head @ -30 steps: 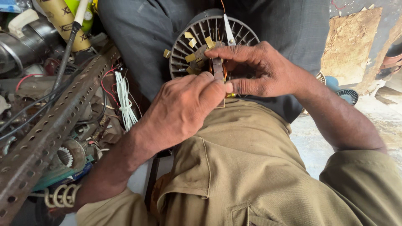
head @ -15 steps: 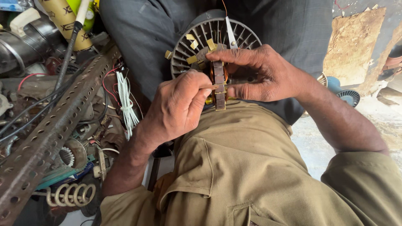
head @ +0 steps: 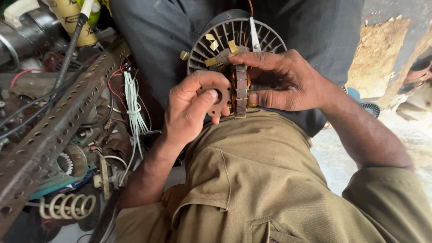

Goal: The person sits on the floor and works on a circular electric motor component. They use pliers to adjust or remove small parts and wires from the motor's central hub, then use their fingers to manipulate the internal components.

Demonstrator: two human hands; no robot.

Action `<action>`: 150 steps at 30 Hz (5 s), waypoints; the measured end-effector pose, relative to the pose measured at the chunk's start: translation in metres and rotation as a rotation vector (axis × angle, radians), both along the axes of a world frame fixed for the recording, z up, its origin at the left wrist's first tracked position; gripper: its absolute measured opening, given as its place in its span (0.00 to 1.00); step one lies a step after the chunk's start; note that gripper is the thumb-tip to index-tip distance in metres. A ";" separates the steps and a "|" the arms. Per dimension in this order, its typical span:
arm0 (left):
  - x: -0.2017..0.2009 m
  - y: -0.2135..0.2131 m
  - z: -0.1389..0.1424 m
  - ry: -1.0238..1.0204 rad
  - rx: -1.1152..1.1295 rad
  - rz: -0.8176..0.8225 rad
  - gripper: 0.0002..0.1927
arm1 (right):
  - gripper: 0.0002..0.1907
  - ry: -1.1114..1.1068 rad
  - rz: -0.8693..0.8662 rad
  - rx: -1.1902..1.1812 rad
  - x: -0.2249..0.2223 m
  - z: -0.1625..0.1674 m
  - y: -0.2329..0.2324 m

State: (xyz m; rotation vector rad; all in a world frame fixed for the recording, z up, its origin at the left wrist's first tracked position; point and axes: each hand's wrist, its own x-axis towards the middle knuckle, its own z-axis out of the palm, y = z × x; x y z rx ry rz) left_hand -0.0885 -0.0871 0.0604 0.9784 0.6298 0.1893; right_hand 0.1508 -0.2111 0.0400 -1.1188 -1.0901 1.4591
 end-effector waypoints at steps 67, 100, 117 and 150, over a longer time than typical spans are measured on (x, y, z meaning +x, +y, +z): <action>0.008 0.009 0.029 -0.205 1.296 -0.248 0.16 | 0.32 0.057 0.056 -0.084 0.002 0.004 0.004; -0.013 0.003 0.042 -0.252 1.440 -0.238 0.08 | 0.42 -0.132 0.013 -0.163 -0.004 0.008 0.004; 0.025 0.040 0.034 -0.217 0.995 -0.489 0.19 | 0.40 -0.085 0.016 -0.096 -0.002 0.005 0.001; -0.003 0.009 0.003 -0.237 1.599 -0.355 0.18 | 0.42 -0.127 0.028 -0.074 -0.002 0.006 0.004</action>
